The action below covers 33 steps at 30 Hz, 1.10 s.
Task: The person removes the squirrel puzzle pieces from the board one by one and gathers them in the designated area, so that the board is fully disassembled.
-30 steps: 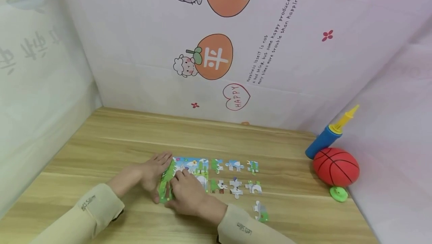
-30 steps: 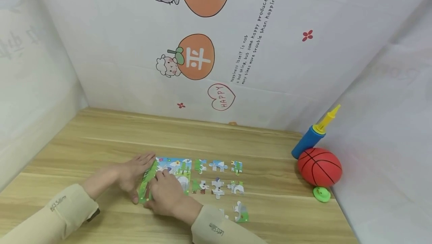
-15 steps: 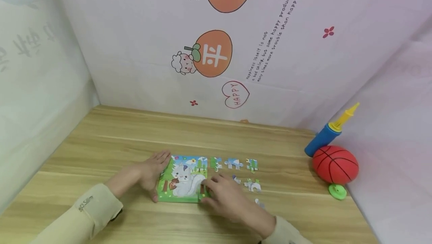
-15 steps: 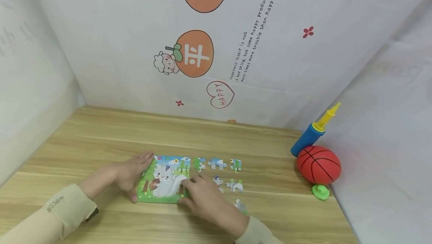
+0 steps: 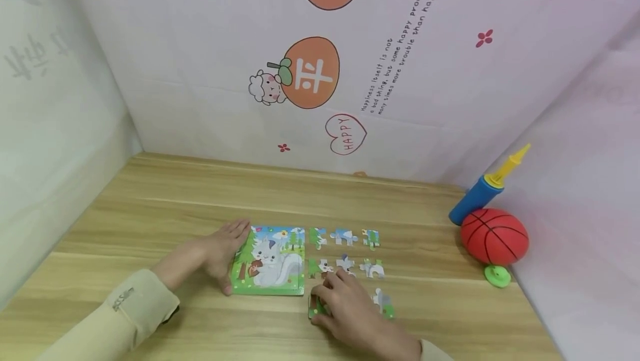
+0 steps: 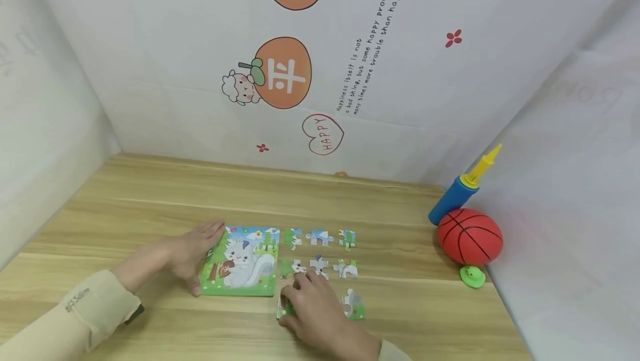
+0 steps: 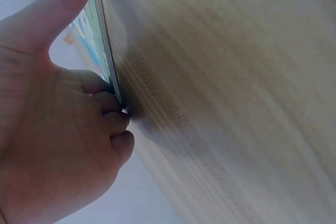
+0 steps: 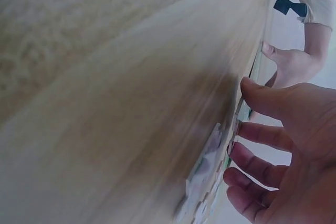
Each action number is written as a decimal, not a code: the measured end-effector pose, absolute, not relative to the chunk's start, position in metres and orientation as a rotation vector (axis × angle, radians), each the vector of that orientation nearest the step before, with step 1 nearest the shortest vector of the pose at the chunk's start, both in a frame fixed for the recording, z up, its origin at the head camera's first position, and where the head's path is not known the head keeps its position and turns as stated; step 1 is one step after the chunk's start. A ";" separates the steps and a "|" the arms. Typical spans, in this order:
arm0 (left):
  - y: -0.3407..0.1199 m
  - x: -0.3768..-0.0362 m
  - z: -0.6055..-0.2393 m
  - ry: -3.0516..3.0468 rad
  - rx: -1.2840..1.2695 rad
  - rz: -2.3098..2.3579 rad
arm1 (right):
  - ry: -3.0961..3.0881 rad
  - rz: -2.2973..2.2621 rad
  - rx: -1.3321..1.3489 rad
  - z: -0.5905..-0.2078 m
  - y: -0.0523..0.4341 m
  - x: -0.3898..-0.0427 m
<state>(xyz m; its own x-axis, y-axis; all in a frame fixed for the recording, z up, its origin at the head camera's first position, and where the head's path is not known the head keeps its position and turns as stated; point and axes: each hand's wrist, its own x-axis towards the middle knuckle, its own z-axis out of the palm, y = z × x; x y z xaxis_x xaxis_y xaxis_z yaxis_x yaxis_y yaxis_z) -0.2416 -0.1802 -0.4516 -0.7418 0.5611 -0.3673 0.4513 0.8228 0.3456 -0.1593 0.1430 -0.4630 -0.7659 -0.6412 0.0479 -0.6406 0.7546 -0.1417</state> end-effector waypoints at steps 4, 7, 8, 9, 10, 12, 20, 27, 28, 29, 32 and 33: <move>-0.180 -0.242 -0.452 2.542 0.743 0.311 | 2.937 -0.221 -1.061 -0.465 0.141 -0.160; -0.179 -0.242 -0.452 2.540 0.737 0.308 | 2.934 -0.218 -1.044 -0.466 0.140 -0.161; -0.179 -0.241 -0.452 2.538 0.731 0.309 | 2.933 -0.218 -1.040 -0.467 0.140 -0.161; -0.178 -0.241 -0.451 2.538 0.733 0.311 | 2.936 -0.217 -1.038 -0.467 0.140 -0.161; -0.178 -0.241 -0.450 2.539 0.734 0.308 | 2.941 -0.215 -1.042 -0.467 0.140 -0.161; -0.177 -0.240 -0.449 2.542 0.726 0.300 | 2.949 -0.217 -1.055 -0.468 0.140 -0.161; -0.172 -0.240 -0.444 2.558 0.691 0.195 | 2.987 -0.243 -1.074 -0.470 0.139 -0.160; -0.167 -0.240 -0.437 2.579 0.698 0.127 | 3.146 -0.353 -1.094 -0.453 0.140 -0.169; -0.167 -0.241 -0.435 2.582 0.693 0.143 | 3.155 -0.379 -1.109 -0.449 0.140 -0.172; -0.166 -0.240 -0.433 2.586 0.691 0.162 | 3.158 -0.405 -1.130 -0.443 0.140 -0.176; -0.167 -0.242 -0.427 2.632 0.737 0.238 | 3.149 -0.452 -1.203 -0.429 0.140 -0.187; -0.166 -0.243 -0.425 2.655 0.763 0.271 | 3.139 -0.452 -1.219 -0.424 0.140 -0.191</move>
